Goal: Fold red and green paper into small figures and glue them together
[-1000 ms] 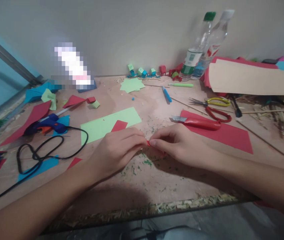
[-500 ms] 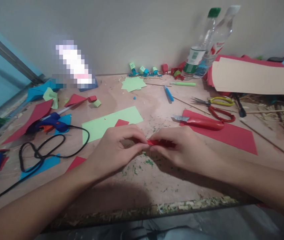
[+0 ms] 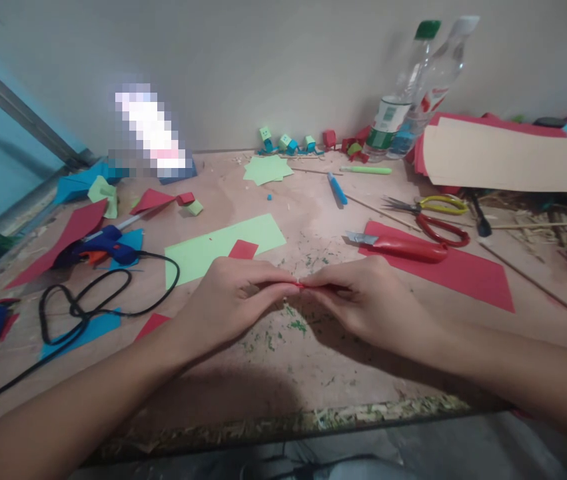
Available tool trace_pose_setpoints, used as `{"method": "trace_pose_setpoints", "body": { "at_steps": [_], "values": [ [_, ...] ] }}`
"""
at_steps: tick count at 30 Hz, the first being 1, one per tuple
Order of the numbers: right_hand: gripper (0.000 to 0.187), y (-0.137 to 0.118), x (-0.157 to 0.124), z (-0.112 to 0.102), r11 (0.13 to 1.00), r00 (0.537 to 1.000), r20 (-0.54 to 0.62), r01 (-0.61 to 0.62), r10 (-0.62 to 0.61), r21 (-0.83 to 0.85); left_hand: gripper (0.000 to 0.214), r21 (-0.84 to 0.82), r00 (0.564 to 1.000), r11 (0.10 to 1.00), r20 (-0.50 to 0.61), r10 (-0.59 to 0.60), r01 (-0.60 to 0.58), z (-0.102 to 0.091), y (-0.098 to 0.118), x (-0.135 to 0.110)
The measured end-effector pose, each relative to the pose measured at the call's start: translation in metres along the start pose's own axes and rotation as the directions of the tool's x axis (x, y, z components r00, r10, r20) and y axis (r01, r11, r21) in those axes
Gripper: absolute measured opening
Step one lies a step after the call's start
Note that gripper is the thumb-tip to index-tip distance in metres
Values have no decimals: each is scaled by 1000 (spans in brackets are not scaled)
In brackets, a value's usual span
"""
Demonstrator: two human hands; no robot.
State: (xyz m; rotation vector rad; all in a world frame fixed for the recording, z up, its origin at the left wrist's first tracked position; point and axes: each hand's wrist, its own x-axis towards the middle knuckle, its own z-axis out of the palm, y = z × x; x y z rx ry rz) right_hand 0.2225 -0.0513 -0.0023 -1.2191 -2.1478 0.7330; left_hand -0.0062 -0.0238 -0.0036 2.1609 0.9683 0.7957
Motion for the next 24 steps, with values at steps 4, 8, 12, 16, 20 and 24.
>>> {"method": "trace_pose_setpoints", "body": {
  "at_steps": [4,8,12,16,20,24],
  "values": [
    [19,-2,0,0,1000,1000,-9,-3,3,13,10,39,999,998,-28,44,-43,1,1,-2],
    [18,-8,2,-3,997,997,9,-79,79,14,12,126,989,984,-61,137,-128,0,-3,-5],
    [20,-8,5,-7,993,992,62,-111,113,-31,12,194,984,971,-82,158,-140,-3,-5,-2],
    [28,-5,3,-6,1000,995,98,-5,7,-24,10,163,989,975,34,147,-150,-4,-4,2],
    [36,-8,0,-2,999,994,107,2,3,-49,16,166,976,964,93,195,-209,-2,-4,0],
    [33,-9,1,-4,998,995,92,-30,35,-55,17,93,994,990,42,102,-105,-3,-5,-1]
  ]
}}
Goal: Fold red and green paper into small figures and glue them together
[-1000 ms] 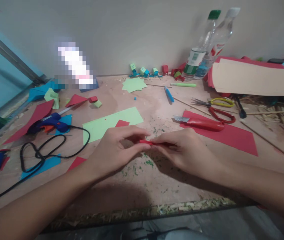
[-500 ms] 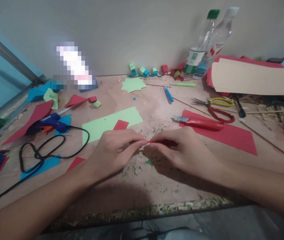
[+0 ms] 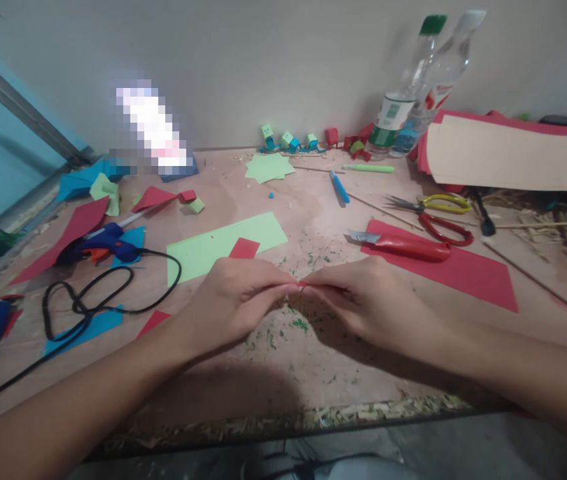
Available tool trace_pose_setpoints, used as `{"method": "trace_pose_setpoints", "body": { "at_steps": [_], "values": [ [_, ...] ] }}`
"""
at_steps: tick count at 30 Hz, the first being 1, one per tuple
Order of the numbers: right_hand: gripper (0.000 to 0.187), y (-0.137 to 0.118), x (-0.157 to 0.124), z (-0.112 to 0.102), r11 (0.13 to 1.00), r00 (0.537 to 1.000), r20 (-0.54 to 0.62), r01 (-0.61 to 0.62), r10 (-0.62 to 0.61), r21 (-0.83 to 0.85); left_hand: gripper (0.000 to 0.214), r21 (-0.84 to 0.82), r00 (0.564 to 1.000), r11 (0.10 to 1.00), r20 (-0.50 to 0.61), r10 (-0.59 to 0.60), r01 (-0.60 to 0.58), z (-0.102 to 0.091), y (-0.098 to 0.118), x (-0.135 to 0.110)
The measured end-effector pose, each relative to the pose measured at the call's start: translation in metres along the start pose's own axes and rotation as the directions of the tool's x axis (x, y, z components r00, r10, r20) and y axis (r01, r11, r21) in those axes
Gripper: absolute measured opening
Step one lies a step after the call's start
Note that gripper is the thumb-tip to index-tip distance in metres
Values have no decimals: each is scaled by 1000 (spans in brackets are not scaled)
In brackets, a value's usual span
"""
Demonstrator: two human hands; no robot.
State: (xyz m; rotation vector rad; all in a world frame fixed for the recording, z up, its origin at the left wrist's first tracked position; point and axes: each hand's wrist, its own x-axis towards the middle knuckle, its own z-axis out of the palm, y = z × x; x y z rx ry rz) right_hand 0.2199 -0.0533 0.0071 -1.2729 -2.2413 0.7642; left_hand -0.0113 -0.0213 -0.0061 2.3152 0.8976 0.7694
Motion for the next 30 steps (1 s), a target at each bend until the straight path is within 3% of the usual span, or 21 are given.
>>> {"method": "trace_pose_setpoints", "body": {
  "at_steps": [5,13,19,21,26,30],
  "values": [
    [23,7,5,-8,999,998,16,-54,54,-2,19,-74,992,989,11,-128,129,-7,-4,4],
    [25,6,3,-3,1000,998,58,-19,20,-13,17,-13,996,999,84,-40,41,-1,0,5],
    [27,5,9,-13,996,995,44,-86,87,-34,19,16,997,997,-42,-69,70,-10,-6,6],
    [27,6,10,-14,997,998,34,-59,60,-43,20,85,999,996,-33,-26,29,-13,-8,7],
    [32,6,7,-7,997,997,79,21,-15,-76,19,309,980,930,60,190,-200,-9,-7,6],
    [39,6,4,0,993,996,55,72,-68,-90,22,327,965,909,132,225,-257,-4,-5,4]
  ]
}}
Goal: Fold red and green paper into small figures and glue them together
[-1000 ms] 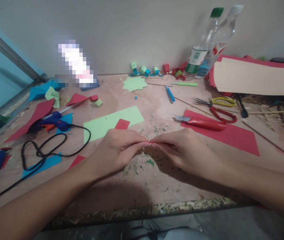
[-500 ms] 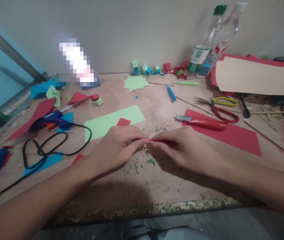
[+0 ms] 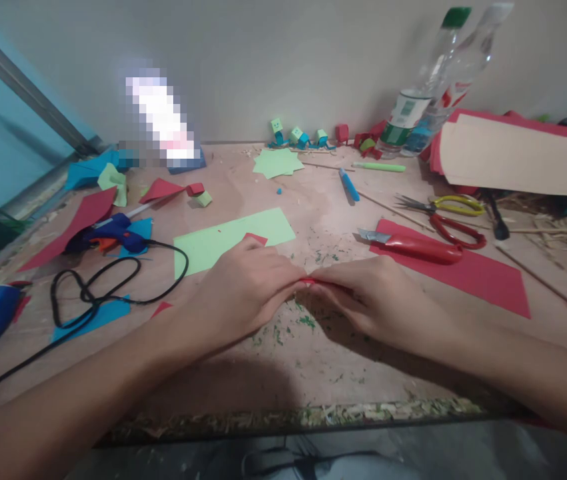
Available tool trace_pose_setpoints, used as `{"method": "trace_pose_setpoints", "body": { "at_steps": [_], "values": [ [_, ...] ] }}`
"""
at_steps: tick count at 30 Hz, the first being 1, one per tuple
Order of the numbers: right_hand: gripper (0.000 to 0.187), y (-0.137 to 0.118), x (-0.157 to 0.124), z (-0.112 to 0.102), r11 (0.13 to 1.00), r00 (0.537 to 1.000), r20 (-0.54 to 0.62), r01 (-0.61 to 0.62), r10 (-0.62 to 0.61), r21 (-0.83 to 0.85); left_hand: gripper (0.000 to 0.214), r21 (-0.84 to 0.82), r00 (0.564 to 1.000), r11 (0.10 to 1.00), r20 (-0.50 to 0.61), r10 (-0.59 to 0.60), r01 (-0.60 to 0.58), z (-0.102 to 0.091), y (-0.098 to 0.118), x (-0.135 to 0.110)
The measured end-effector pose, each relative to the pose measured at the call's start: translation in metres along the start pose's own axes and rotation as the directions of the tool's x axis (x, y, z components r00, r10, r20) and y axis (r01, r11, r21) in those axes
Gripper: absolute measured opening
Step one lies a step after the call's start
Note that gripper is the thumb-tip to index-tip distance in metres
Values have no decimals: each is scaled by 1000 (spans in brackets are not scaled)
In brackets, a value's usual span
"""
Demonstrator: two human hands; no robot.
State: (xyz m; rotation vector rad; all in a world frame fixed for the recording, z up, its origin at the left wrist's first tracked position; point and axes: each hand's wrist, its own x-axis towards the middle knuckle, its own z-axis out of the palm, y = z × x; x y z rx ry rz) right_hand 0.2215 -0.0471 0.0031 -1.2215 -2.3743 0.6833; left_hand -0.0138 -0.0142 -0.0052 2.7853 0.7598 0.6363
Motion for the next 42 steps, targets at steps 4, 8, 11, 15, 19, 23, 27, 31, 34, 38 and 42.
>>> {"method": "trace_pose_setpoints", "body": {
  "at_steps": [4,8,11,15,19,23,27,31,34,38,42],
  "values": [
    [40,2,0,2,999,1000,17,25,-24,-35,19,-48,998,997,15,-66,67,0,0,-2],
    [37,0,-1,3,998,999,38,31,-28,-61,19,-86,994,990,12,-113,114,0,2,-1],
    [33,-3,-1,4,996,999,31,22,-19,-83,18,-116,992,985,28,-126,129,-1,4,0],
    [31,-5,1,-1,999,1000,9,-23,24,-44,14,-171,989,975,5,-145,144,-2,0,1],
    [28,-5,2,-8,995,995,25,-94,94,-29,12,-198,981,963,-39,-191,180,-5,-7,2],
    [29,-3,3,-7,998,998,36,-40,42,-51,13,-153,983,971,35,-180,184,-7,-5,3],
    [36,2,3,-2,993,996,53,78,-73,-94,22,-111,976,980,160,-148,166,-7,1,2],
    [38,4,3,-4,979,991,73,126,-115,-159,19,-127,981,979,128,-146,162,-9,5,1],
    [32,6,3,-8,961,977,112,202,-183,-191,21,-167,979,969,123,-161,181,-10,5,1],
    [35,6,3,-9,978,987,80,148,-138,-145,22,-213,969,949,138,-205,232,-11,1,1],
    [35,7,2,-7,989,997,31,79,-76,-123,28,-182,964,952,155,-218,245,-10,-5,1]
  ]
}}
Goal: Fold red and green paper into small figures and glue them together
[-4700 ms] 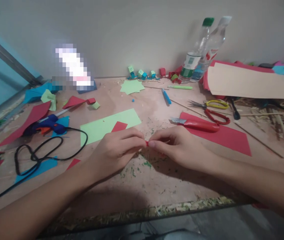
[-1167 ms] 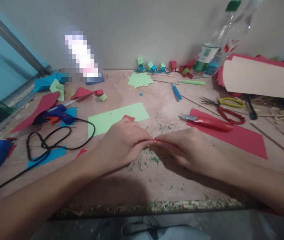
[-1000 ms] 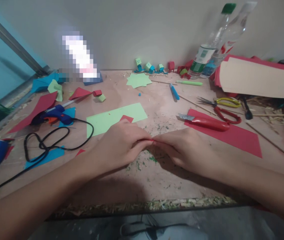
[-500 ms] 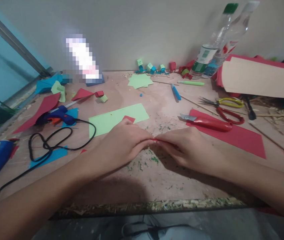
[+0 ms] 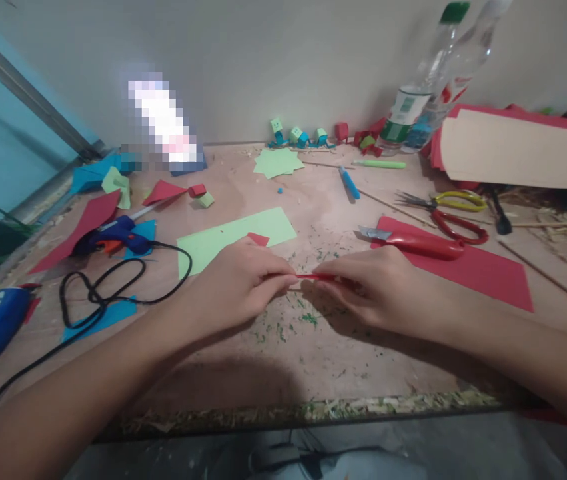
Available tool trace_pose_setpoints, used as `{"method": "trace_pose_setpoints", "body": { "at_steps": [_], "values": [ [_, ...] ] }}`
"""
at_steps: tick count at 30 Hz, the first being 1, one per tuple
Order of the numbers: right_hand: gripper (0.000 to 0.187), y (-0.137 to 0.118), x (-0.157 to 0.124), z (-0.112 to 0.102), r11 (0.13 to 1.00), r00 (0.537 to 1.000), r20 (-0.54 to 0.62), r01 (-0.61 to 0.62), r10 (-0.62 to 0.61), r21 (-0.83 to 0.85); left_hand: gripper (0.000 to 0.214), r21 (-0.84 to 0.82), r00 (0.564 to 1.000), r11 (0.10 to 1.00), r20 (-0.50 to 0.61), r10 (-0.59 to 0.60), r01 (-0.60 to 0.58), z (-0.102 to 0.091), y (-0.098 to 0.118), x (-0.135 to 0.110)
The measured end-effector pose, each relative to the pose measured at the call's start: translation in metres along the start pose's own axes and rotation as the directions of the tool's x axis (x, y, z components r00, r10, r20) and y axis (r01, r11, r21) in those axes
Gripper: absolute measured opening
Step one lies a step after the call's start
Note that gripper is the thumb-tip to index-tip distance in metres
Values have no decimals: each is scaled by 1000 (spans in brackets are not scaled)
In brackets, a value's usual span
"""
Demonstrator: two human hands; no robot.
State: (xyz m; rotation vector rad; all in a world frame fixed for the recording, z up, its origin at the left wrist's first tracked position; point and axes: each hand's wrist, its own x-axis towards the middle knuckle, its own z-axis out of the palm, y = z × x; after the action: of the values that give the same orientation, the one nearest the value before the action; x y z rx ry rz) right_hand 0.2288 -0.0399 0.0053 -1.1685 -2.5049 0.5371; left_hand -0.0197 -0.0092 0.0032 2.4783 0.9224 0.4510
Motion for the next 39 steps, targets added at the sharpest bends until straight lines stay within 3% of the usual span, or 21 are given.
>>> {"method": "trace_pose_setpoints", "body": {
  "at_steps": [6,10,17,22,26,29,31,35,39],
  "values": [
    [33,4,-1,1,998,998,27,52,-51,-45,20,-49,1000,999,1,-6,6,4,5,2],
    [36,1,-2,2,994,995,8,97,-97,-48,22,-10,998,999,-35,53,-54,7,11,0],
    [28,-5,-1,1,1000,994,104,-26,24,13,26,120,990,984,-13,138,-135,9,6,-2],
    [27,-5,6,-1,969,990,78,-130,116,208,30,46,999,999,43,27,-29,10,4,2],
    [29,-5,8,-2,947,988,112,-132,103,295,31,-10,997,1000,77,-27,28,9,12,3],
    [27,-3,8,-14,871,965,169,-256,202,419,36,-154,978,974,155,-140,164,-3,15,2],
    [34,-2,7,-28,863,963,196,-254,184,436,40,-253,968,944,189,-164,210,-15,17,-1],
    [42,-7,-9,-54,817,952,251,-281,173,504,44,-277,973,937,147,-175,210,-35,32,-17],
    [44,-22,-31,-63,726,944,248,-328,220,605,39,-361,966,896,102,-237,258,-37,53,-39]
  ]
}}
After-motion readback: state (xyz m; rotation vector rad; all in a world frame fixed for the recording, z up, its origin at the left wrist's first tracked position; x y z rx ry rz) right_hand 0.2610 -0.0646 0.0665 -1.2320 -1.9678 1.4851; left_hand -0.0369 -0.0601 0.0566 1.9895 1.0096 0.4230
